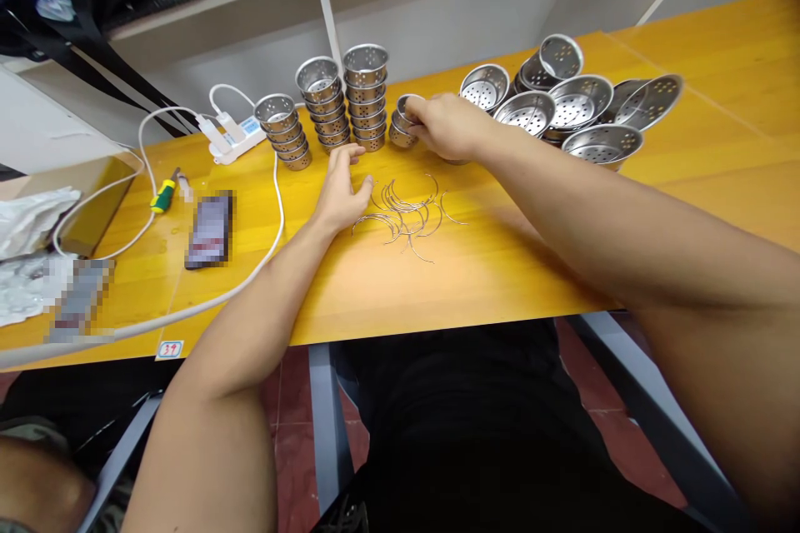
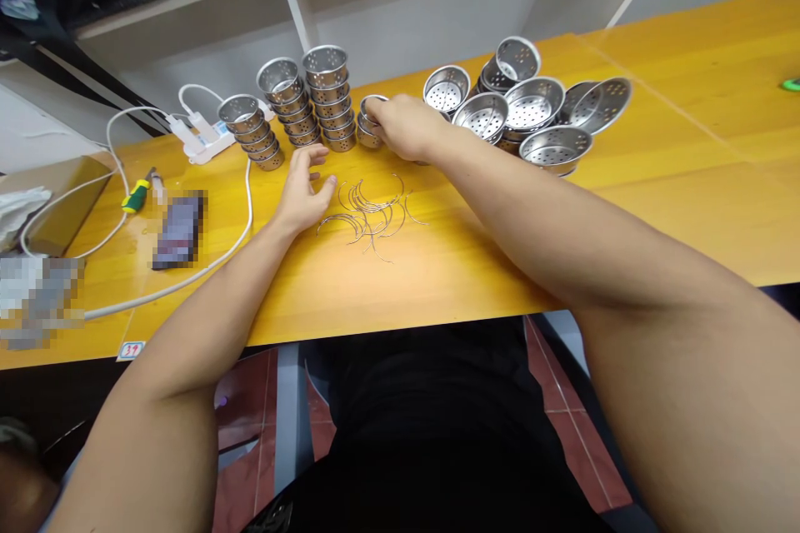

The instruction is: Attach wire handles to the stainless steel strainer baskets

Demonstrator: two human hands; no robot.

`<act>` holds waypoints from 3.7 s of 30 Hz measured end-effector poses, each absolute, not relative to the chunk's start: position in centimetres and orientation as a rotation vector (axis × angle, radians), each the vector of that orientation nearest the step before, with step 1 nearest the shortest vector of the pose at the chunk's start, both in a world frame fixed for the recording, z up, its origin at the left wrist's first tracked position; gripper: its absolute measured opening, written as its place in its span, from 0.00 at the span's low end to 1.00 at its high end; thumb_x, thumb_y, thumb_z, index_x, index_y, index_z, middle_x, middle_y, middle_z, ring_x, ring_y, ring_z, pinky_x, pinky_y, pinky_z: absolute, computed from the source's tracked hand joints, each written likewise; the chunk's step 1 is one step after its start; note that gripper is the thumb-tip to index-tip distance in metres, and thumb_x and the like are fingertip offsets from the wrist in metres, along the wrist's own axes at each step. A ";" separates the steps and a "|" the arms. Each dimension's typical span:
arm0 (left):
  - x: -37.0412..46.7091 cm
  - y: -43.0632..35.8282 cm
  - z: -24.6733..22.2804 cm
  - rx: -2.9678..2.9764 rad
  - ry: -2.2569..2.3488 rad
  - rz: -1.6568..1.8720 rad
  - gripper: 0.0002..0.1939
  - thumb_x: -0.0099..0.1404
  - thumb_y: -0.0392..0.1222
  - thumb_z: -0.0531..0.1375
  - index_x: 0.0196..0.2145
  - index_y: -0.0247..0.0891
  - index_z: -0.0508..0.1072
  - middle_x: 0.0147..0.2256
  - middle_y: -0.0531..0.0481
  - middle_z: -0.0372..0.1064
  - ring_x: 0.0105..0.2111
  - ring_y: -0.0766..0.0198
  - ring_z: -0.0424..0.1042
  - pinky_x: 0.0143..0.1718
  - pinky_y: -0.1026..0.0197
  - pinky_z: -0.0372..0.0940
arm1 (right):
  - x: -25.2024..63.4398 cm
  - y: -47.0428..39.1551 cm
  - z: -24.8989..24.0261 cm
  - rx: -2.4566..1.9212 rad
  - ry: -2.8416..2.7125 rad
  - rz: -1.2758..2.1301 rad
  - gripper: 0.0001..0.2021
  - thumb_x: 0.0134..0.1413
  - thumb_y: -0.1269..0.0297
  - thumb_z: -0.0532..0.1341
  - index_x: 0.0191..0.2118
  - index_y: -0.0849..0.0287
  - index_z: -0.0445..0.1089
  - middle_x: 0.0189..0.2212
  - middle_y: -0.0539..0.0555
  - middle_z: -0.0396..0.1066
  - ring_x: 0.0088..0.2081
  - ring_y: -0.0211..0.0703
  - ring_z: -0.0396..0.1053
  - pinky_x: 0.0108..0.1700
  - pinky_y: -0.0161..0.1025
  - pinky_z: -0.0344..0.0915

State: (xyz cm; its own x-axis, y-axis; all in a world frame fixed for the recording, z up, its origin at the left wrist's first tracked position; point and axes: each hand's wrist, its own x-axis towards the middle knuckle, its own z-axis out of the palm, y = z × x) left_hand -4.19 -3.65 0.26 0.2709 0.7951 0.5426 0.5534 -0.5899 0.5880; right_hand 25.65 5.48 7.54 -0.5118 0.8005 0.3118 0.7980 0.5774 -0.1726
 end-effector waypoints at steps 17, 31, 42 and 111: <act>-3.9 -4.0 1.0 2.210 1.357 1.098 0.31 0.75 0.41 0.68 0.71 0.42 0.68 0.73 0.32 0.72 0.77 0.42 0.76 0.85 0.33 0.70 | 25.2 1.6 9.7 -1.265 -2.364 0.013 0.19 0.90 0.49 0.50 0.67 0.44 0.74 0.65 0.67 0.82 0.70 0.74 0.72 0.68 0.68 0.73; -2.4 -4.9 1.6 2.253 0.975 1.154 0.52 0.73 0.82 0.72 0.79 0.53 0.62 0.79 0.37 0.71 0.80 0.40 0.77 0.83 0.36 0.75 | 24.7 -8.2 11.0 -0.798 -2.550 0.424 0.18 0.86 0.51 0.63 0.72 0.42 0.78 0.65 0.64 0.80 0.65 0.71 0.76 0.67 0.64 0.73; -3.9 -2.9 0.4 2.283 1.139 1.355 0.48 0.75 0.63 0.77 0.77 0.50 0.56 0.75 0.35 0.68 0.80 0.38 0.73 0.85 0.34 0.71 | 27.7 -6.4 9.0 -1.119 -2.747 0.360 0.24 0.79 0.44 0.70 0.66 0.55 0.83 0.62 0.67 0.81 0.53 0.66 0.82 0.54 0.56 0.75; -2.8 -2.0 -1.1 2.131 0.887 1.524 0.55 0.62 0.82 0.81 0.70 0.50 0.67 0.61 0.45 0.78 0.59 0.50 0.85 0.70 0.42 0.80 | 25.4 -4.7 6.4 -0.652 -1.716 1.116 0.33 0.65 0.26 0.82 0.47 0.53 0.82 0.27 0.50 0.75 0.24 0.39 0.67 0.23 0.40 0.64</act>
